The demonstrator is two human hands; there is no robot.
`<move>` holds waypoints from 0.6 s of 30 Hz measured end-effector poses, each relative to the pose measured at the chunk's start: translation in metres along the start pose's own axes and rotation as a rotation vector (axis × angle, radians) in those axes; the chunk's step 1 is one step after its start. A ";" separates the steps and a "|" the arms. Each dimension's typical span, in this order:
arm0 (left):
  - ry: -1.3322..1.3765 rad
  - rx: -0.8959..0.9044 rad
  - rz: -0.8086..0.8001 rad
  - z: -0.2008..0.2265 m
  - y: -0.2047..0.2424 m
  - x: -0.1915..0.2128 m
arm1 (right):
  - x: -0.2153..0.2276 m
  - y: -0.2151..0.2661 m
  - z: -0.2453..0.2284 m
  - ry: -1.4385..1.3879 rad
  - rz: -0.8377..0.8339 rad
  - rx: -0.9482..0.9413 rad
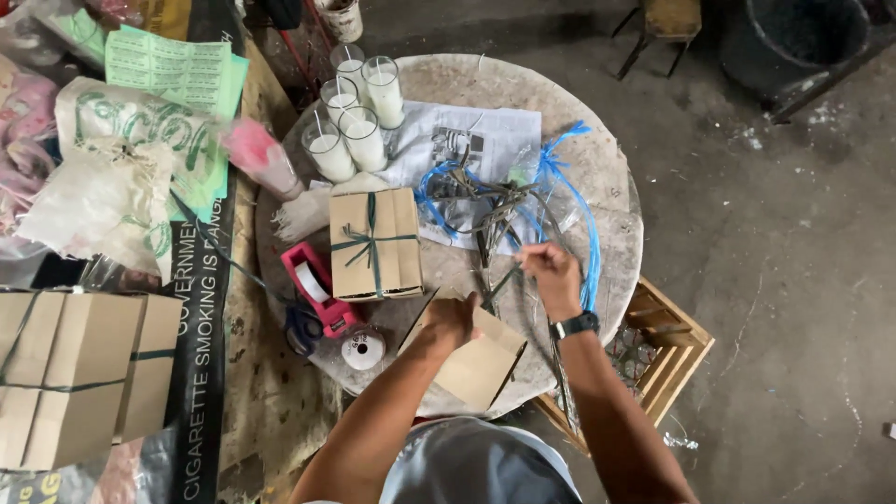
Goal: The person ties a small cardboard box with a green string, then places it into a green plastic bin. The person then picks up another box, ties it with the same string, and places it on the table. The person continues to tie and stack boxes.
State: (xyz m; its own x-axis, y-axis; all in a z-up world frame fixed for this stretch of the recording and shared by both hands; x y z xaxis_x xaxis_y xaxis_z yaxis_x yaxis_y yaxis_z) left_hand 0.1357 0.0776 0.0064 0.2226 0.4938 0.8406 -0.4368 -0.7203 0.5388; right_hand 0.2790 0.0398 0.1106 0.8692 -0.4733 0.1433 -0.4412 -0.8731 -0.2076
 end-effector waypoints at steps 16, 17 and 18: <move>0.339 -0.212 0.421 -0.019 0.049 -0.032 | -0.044 0.047 -0.039 0.174 -0.437 0.173; 0.109 -0.501 0.810 -0.023 0.030 -0.085 | -0.049 0.057 -0.038 0.122 -0.437 0.115; 0.108 -0.502 0.798 -0.020 0.054 -0.055 | -0.047 0.061 -0.040 0.116 -0.436 0.105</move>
State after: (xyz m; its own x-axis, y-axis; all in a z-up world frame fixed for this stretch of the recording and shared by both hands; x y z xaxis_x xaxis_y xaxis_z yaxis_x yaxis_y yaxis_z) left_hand 0.0827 0.0213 -0.0119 -0.3740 0.0063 0.9274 -0.7544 -0.5837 -0.3002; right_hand 0.2020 0.0042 0.1298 0.9351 -0.0803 0.3452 -0.0103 -0.9798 -0.1999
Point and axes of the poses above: each hand's wrist, its own y-axis away from the middle knuckle, its own x-axis out of the back of the hand, z = x × y, the point moved 1 cm from there along -y, towards the middle knuckle, and after that the axes turned 9 degrees about x, right-handed, at the moved point
